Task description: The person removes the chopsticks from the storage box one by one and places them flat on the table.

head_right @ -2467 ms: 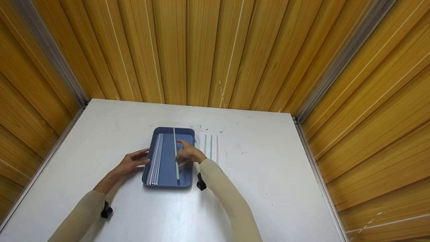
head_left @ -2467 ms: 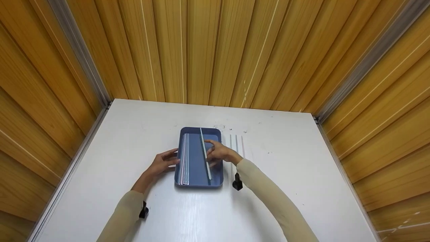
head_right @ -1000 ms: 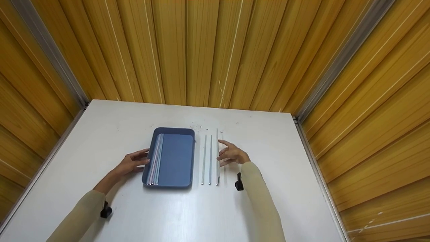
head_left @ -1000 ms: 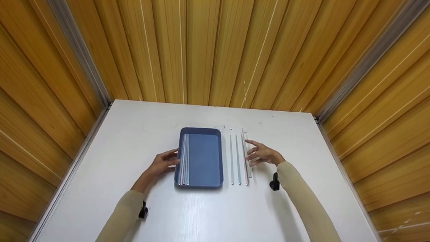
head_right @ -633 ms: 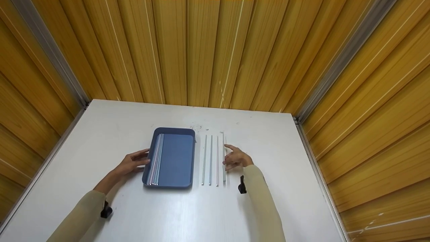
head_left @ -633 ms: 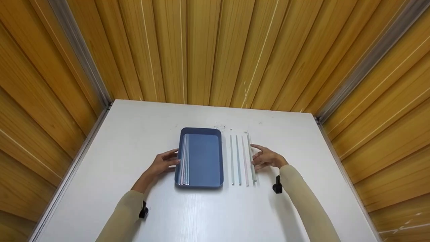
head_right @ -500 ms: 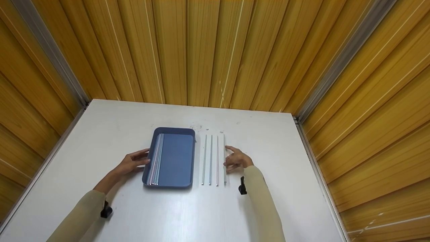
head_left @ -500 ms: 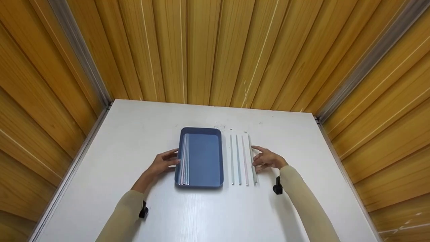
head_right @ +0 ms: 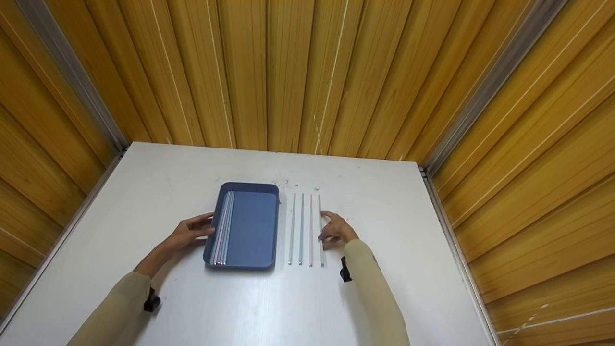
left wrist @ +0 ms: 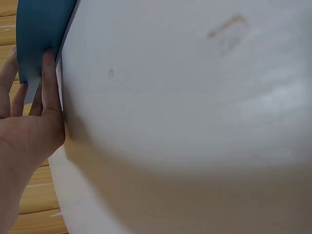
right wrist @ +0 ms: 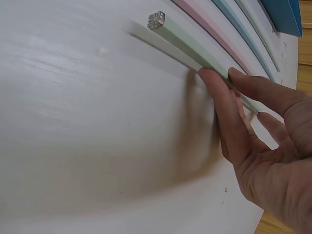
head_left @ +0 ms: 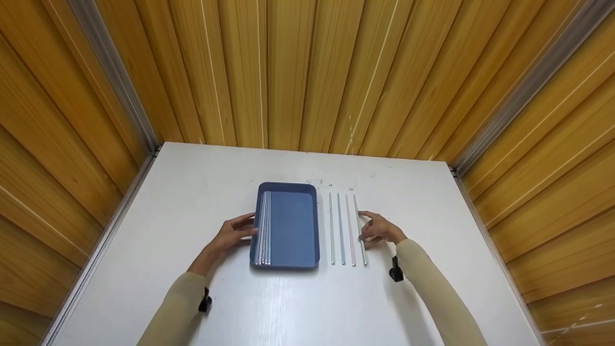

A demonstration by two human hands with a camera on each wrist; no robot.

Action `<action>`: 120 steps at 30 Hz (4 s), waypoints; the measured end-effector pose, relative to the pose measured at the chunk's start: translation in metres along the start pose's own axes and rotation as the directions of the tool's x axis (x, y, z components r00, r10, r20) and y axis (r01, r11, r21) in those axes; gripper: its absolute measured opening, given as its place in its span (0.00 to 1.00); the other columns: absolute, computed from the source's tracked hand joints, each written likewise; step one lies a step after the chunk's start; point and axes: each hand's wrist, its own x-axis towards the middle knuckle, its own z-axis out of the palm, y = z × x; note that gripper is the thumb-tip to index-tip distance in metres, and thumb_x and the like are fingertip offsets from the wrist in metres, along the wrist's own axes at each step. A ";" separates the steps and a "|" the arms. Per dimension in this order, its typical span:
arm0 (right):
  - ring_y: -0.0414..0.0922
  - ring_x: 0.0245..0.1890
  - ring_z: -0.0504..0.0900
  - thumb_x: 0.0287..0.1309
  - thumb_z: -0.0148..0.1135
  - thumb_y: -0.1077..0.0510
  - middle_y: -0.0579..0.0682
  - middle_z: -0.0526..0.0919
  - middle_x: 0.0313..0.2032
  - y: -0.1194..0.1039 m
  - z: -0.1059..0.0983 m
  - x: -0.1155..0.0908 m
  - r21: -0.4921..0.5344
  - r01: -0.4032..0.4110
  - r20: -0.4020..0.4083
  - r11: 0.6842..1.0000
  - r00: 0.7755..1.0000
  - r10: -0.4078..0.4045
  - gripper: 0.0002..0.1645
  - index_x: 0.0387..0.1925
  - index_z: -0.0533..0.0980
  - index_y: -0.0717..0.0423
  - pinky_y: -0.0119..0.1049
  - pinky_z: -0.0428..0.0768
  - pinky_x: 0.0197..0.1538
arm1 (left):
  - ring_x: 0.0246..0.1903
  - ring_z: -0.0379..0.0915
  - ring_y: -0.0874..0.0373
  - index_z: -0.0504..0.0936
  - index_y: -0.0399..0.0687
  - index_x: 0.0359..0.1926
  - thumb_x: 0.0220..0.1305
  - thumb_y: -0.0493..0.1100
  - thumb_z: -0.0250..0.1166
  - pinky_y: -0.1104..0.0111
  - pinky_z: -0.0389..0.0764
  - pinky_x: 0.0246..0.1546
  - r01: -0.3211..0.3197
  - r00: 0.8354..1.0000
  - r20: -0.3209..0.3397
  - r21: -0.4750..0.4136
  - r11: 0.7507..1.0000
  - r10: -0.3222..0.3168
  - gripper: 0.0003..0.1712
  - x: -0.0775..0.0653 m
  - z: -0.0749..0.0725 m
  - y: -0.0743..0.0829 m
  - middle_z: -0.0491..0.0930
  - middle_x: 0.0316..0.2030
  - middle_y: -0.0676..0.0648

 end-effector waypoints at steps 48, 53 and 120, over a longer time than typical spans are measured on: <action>0.66 0.53 0.84 0.66 0.60 0.71 0.60 0.82 0.45 -0.110 0.057 0.032 -0.026 0.252 0.093 0.967 0.964 -0.248 0.37 0.74 0.61 0.66 0.43 0.91 0.46 | 0.57 0.79 0.54 0.63 0.37 0.76 0.67 0.36 0.69 0.57 0.87 0.56 -0.030 0.998 0.052 -0.036 0.999 0.031 0.40 0.000 -0.006 0.000 0.67 0.70 0.28; 0.54 0.43 0.88 0.63 0.65 0.70 0.61 0.85 0.43 -0.118 0.080 0.045 -0.055 0.335 0.119 0.941 0.938 -0.327 0.37 0.72 0.65 0.67 0.43 0.91 0.46 | 0.56 0.80 0.53 0.64 0.37 0.76 0.67 0.35 0.69 0.57 0.87 0.55 -0.040 0.998 0.040 -0.028 0.999 0.041 0.40 0.001 -0.006 -0.001 0.68 0.69 0.28; 0.45 0.33 0.81 0.54 0.63 0.76 0.51 0.77 0.36 -0.123 0.174 0.074 0.257 0.108 0.101 0.960 0.985 -0.138 0.48 0.77 0.58 0.65 0.48 0.91 0.44 | 0.59 0.78 0.50 0.66 0.41 0.75 0.66 0.36 0.70 0.57 0.87 0.55 -0.006 1.000 -0.005 -0.024 1.000 0.006 0.40 0.001 0.002 -0.002 0.70 0.69 0.30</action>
